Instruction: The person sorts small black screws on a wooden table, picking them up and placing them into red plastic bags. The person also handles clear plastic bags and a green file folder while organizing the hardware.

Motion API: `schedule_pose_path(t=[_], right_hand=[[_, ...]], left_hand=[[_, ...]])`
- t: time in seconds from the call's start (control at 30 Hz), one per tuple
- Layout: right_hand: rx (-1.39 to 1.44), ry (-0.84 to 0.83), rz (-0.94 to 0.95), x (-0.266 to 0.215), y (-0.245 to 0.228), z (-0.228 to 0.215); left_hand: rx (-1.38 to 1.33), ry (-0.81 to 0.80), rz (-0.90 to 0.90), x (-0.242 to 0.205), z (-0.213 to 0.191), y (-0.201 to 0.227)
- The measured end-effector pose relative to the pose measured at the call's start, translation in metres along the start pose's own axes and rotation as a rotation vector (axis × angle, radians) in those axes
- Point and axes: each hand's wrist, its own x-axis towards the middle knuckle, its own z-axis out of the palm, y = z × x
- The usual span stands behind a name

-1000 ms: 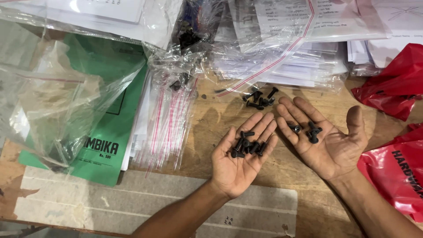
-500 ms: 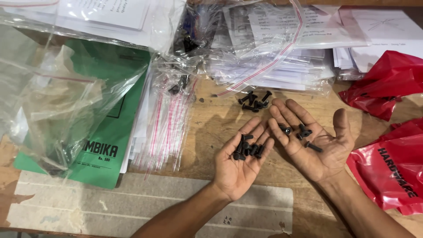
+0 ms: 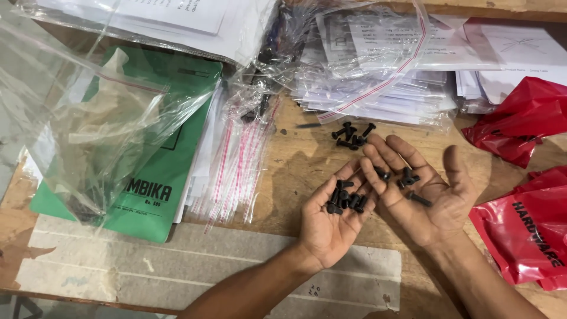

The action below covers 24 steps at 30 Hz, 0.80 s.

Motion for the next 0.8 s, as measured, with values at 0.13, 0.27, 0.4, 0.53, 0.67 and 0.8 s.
schedule_pose_path(t=[0.13,0.27,0.4,0.53,0.67,0.8], right_hand=[[-0.038,0.129,-0.021,0.004,0.005,-0.018],[-0.125,0.055,-0.071,-0.002,0.029,-0.012],[-0.643,-0.086,-0.312,-0.009,0.064,0.0],[-1.236,-0.28,-0.589,-0.017,0.078,0.022],[-1.36,-0.376,-0.712,-0.022,0.079,0.029],[-1.328,-0.48,-0.846,-0.024,0.071,0.025]], left_hand=[[-0.026,-0.003,0.031,-0.001,-0.012,-0.006],[-0.117,-0.083,0.064,-0.004,-0.037,-0.015],[-0.079,0.12,0.031,-0.004,-0.011,-0.007],[-0.019,0.126,0.108,0.001,-0.004,-0.003],[-0.101,0.047,0.128,-0.003,-0.003,0.001],[-0.122,0.127,0.086,-0.005,0.002,0.009]])
